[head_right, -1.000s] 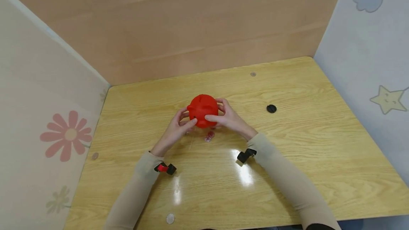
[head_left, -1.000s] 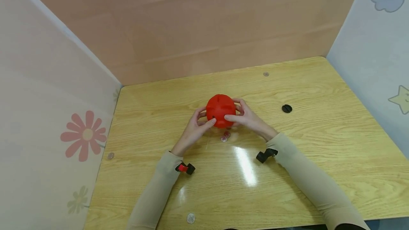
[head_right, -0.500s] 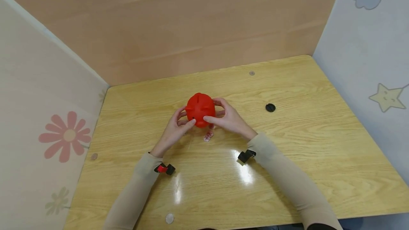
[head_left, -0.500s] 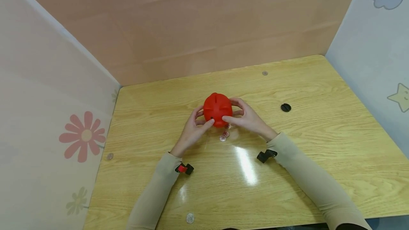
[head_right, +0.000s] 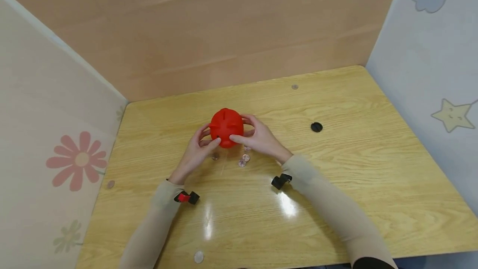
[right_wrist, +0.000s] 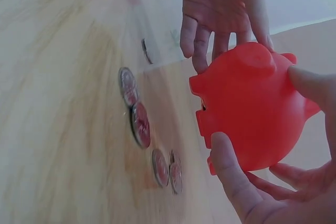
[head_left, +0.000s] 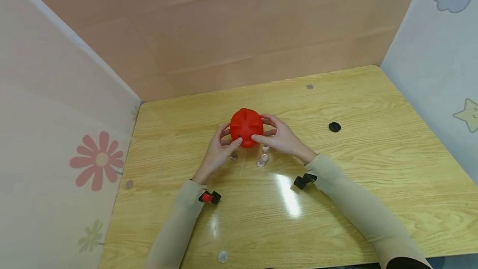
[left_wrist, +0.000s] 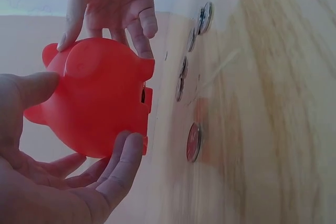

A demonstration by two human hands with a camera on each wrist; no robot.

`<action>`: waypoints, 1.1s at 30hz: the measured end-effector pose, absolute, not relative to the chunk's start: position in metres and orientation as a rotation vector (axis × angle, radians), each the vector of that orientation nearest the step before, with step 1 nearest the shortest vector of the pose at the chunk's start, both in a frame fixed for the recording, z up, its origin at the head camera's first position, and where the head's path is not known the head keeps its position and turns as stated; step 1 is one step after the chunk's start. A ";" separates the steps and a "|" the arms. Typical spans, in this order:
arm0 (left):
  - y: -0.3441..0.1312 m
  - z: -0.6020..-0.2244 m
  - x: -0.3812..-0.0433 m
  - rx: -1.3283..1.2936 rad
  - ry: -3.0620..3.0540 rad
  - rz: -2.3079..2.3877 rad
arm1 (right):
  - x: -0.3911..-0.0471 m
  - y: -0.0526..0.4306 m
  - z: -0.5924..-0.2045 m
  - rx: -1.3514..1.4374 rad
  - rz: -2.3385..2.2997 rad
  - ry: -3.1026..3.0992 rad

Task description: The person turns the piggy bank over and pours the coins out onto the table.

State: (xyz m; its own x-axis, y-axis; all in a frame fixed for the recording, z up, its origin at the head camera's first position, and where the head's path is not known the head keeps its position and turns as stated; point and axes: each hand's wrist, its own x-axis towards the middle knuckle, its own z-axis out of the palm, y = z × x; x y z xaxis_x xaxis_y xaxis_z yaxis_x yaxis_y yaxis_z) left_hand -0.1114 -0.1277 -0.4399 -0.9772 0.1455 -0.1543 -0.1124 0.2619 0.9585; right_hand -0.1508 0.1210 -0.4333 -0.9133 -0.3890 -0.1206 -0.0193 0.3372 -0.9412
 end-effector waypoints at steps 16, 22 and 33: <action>-0.160 -0.430 -0.119 0.007 2.356 1.799 | -0.166 0.084 -0.424 -0.397 -1.633 2.225; -0.168 -0.435 -0.130 -0.041 2.357 1.840 | -0.176 0.068 -0.428 -0.420 -1.690 2.182; -0.173 -0.445 -0.144 -0.206 2.299 1.907 | -0.191 0.050 -0.427 -0.341 -1.655 2.181</action>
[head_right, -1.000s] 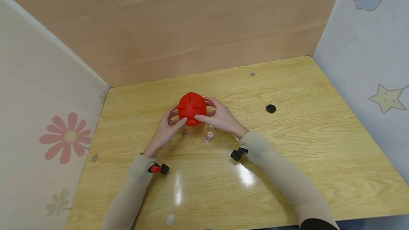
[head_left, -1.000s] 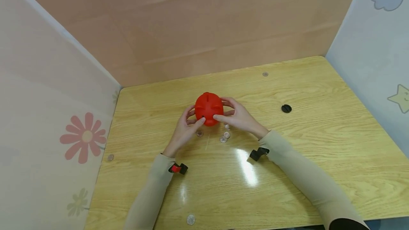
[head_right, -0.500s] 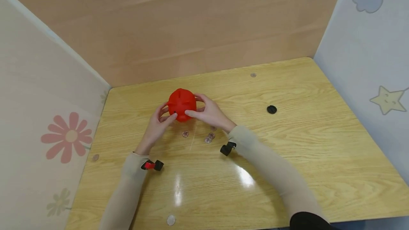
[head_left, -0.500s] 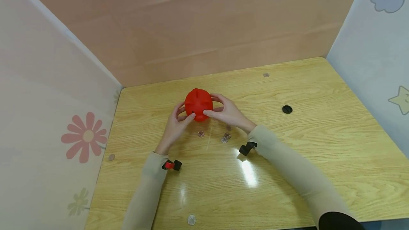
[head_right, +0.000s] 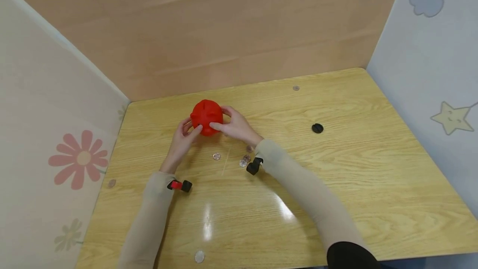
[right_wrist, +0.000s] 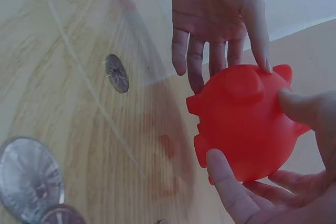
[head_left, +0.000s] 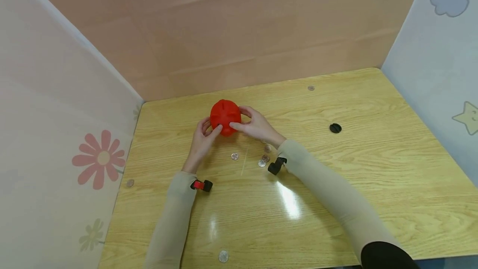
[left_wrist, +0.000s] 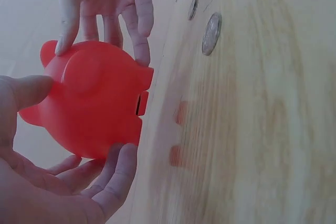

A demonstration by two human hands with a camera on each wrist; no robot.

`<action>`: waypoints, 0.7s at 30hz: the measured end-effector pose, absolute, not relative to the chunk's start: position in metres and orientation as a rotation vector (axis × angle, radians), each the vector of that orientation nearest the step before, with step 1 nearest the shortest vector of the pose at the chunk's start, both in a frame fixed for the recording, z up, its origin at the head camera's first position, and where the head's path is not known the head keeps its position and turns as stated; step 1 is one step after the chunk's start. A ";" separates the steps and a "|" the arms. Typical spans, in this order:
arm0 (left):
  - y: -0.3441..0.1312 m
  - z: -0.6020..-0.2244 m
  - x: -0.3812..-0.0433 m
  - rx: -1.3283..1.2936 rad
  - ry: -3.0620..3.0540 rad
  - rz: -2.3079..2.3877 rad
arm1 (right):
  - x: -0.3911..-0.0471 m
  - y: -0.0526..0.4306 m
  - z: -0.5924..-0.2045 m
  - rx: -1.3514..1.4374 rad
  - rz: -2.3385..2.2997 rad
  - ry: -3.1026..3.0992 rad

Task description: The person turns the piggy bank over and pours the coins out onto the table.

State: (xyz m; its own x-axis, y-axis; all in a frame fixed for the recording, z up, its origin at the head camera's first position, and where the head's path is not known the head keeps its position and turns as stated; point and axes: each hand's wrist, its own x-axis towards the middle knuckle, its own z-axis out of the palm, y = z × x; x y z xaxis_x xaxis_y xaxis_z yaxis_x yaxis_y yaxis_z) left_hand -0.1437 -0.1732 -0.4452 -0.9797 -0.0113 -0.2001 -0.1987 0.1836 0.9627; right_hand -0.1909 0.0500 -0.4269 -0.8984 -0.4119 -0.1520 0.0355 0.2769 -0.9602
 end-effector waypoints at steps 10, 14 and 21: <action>-0.173 -0.445 -0.155 -0.210 2.325 1.983 | -0.203 0.045 -0.425 -0.326 -1.672 2.167; -0.172 -0.446 -0.158 -0.216 2.330 1.989 | -0.208 0.045 -0.427 -0.311 -1.693 2.154; -0.173 -0.449 -0.161 -0.228 2.317 2.000 | -0.212 0.043 -0.432 -0.284 -1.710 2.141</action>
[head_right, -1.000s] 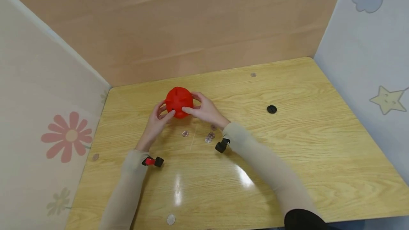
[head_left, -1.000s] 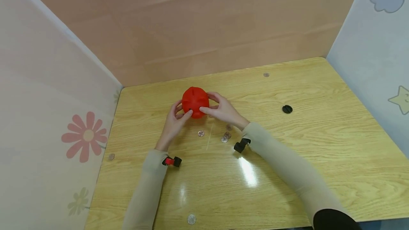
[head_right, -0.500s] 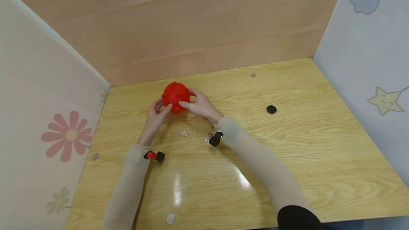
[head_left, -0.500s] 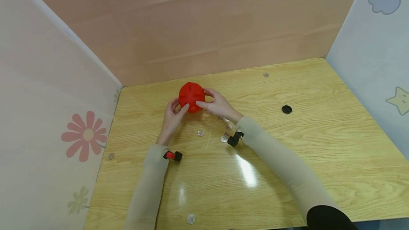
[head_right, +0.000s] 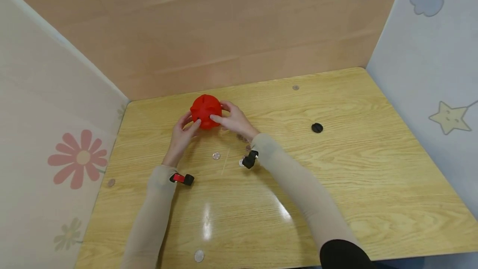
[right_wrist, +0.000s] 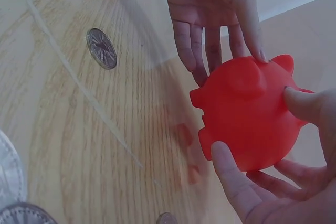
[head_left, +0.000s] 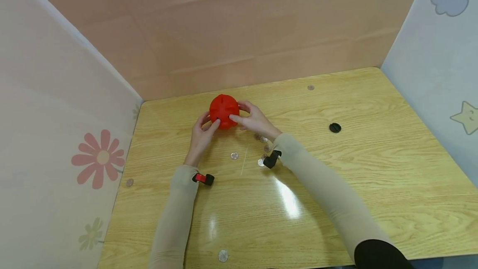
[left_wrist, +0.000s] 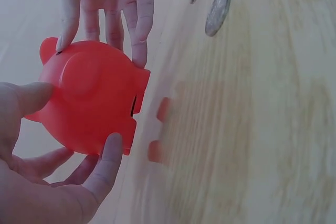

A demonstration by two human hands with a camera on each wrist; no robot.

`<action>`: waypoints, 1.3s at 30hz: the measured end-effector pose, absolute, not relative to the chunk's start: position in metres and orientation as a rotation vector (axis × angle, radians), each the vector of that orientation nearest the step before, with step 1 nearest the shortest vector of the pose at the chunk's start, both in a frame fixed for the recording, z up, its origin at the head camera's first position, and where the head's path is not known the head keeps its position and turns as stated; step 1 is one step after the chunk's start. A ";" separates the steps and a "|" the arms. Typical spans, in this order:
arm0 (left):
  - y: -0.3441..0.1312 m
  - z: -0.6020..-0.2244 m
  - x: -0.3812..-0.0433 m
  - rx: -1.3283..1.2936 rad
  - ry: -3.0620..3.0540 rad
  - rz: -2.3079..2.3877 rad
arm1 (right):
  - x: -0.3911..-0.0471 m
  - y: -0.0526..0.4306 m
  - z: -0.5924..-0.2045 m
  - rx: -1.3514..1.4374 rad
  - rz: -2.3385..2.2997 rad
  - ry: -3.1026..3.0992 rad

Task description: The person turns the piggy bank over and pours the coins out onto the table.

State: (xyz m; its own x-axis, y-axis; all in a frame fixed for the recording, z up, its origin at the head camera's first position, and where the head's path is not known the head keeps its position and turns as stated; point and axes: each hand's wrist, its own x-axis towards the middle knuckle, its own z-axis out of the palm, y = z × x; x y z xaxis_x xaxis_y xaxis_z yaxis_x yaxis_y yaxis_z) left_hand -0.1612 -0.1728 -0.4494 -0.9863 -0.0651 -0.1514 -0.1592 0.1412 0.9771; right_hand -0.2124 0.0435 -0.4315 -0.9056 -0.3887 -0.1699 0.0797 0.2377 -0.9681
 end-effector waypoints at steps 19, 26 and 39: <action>-0.172 -0.460 -0.160 -0.265 2.305 1.968 | -0.211 0.045 -0.446 -0.257 -1.712 2.110; -0.172 -0.460 -0.160 -0.281 2.296 1.916 | -0.211 0.046 -0.446 -0.224 -1.719 2.086; -0.176 -0.461 -0.151 -0.310 2.258 1.917 | -0.199 0.069 -0.444 -0.204 -1.665 2.141</action>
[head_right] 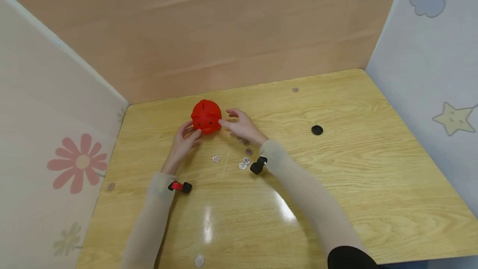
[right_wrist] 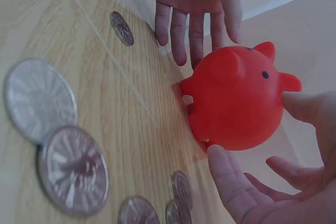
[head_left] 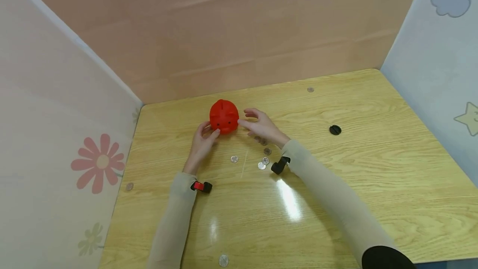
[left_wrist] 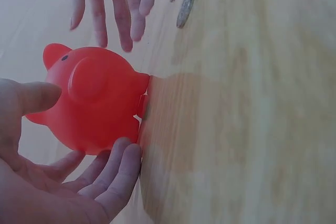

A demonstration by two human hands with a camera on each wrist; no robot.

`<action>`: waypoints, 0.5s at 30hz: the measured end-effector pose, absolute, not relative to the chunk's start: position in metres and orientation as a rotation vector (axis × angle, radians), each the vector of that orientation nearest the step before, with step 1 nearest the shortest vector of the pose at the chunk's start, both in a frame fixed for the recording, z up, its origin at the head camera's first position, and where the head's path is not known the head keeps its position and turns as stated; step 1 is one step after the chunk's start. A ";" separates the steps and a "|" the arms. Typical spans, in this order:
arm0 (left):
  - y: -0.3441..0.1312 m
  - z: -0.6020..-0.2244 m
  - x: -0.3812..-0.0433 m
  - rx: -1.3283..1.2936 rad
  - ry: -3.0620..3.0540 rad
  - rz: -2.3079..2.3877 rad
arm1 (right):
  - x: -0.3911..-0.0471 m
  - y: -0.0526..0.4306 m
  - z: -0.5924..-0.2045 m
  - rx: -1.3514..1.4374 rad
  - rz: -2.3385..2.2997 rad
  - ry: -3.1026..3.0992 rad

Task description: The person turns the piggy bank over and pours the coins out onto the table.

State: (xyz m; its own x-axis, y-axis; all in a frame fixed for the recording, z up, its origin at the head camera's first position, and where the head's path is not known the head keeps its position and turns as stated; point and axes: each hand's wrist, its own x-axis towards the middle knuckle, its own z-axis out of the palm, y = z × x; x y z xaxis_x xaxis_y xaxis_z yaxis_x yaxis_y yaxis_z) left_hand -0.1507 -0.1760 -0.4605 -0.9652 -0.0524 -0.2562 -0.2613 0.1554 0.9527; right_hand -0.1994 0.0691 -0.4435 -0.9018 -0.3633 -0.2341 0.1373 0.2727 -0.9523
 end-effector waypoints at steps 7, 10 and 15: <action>-0.179 -0.458 -0.136 -0.226 2.336 1.868 | -0.184 0.091 -0.432 -0.210 -1.671 2.143; -0.179 -0.455 -0.131 -0.172 2.392 1.820 | -0.177 0.100 -0.427 -0.221 -1.672 2.154; -0.179 -0.450 -0.122 -0.106 2.488 1.730 | -0.169 0.115 -0.424 -0.239 -1.691 2.177</action>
